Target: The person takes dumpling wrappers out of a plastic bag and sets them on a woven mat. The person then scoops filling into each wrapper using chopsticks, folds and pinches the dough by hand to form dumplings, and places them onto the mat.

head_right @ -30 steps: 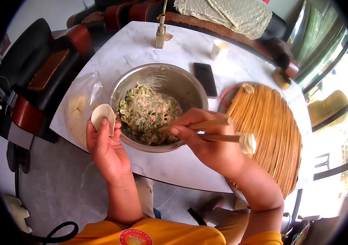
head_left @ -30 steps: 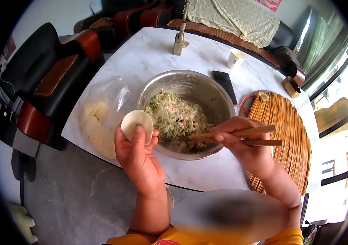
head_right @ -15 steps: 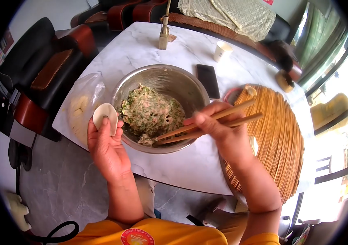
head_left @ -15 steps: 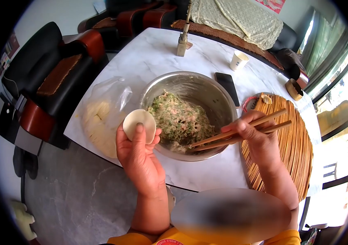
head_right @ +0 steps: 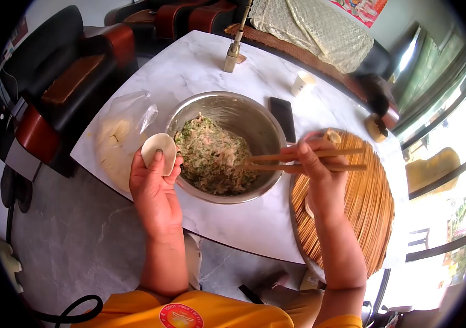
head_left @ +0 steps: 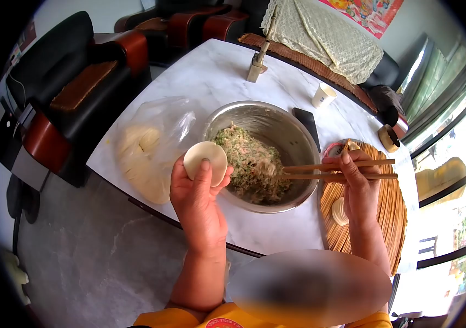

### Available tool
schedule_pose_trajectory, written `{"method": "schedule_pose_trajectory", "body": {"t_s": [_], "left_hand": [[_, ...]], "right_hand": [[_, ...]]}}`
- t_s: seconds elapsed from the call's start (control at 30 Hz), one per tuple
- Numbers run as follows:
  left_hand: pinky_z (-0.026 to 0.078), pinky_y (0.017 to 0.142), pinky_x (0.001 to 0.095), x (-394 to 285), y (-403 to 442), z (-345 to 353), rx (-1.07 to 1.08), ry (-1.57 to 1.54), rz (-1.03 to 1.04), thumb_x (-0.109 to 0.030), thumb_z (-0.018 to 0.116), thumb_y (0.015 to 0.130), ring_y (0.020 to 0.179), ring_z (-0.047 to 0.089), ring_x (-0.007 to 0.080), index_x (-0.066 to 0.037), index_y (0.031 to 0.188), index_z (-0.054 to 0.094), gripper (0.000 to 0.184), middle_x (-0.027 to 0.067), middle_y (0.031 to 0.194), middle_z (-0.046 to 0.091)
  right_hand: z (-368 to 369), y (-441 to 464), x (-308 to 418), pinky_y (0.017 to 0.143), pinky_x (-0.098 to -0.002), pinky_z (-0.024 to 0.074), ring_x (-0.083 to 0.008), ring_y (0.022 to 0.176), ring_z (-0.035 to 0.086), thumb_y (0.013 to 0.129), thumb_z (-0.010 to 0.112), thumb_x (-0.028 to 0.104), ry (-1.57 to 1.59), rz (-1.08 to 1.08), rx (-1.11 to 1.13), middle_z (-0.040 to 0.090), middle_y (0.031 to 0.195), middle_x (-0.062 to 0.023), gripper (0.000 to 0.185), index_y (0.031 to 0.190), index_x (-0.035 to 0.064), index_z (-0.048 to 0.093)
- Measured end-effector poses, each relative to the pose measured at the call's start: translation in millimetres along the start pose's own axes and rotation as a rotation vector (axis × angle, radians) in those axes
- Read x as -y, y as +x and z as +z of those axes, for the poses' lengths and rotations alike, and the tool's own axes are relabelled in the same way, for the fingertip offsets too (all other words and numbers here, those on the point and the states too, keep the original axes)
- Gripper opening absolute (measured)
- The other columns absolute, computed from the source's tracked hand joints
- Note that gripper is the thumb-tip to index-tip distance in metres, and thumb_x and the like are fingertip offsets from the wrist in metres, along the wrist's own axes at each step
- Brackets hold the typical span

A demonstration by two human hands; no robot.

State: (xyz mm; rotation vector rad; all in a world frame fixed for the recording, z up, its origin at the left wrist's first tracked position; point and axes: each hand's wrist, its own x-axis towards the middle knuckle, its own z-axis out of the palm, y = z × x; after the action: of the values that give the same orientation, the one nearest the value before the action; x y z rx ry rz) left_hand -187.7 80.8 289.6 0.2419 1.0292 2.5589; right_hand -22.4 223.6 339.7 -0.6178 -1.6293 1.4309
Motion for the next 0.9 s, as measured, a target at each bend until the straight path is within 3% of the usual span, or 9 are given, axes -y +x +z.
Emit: {"method": "schedule_pose_trajectory", "body": {"t_s": [0.4, 0.67, 0.9], "left_hand": [[0.053, 0.073, 0.0286, -5, 2, -5, 0.073, -0.066, -0.07, -0.015, 0.052, 0.091, 0.084, 0.062, 0.0194, 0.002, 0.111, 0.049, 0.026, 0.0106, 0.1, 0.059], [0.053, 0.076, 0.0306, -4, 2, -7, 0.07, -0.102, -0.085, -0.013, 0.048, 0.093, 0.087, 0.062, 0.0211, 0.003, 0.112, 0.048, 0.026, 0.012, 0.102, 0.059], [0.047, 0.093, 0.0378, -6, 0, -4, 0.245, -0.167, -0.146, -0.005, 0.046, 0.09, 0.105, 0.057, 0.0253, 0.006, 0.119, 0.046, 0.031, 0.0163, 0.113, 0.055]], "right_hand": [[-17, 19, 2, 0.057, -0.026, 0.0567, -0.0187, 0.068, 0.067, 0.09, 0.055, 0.014, -0.135, 0.167, -0.015, 0.067, 0.079, -0.0144, 0.015, 0.087, 0.0003, 0.06], [-21, 5, 26, 0.059, -0.0267, 0.0572, -0.0217, 0.073, 0.068, 0.09, 0.054, 0.012, -0.243, -0.068, -0.106, 0.067, 0.079, -0.0146, 0.015, 0.089, -0.0018, 0.06], [-4, -19, 45, 0.065, -0.0297, 0.0566, -0.0255, 0.08, 0.067, 0.092, 0.052, 0.014, -0.251, -0.322, -0.055, 0.065, 0.087, -0.0196, 0.017, 0.086, -0.0006, 0.057]]}}
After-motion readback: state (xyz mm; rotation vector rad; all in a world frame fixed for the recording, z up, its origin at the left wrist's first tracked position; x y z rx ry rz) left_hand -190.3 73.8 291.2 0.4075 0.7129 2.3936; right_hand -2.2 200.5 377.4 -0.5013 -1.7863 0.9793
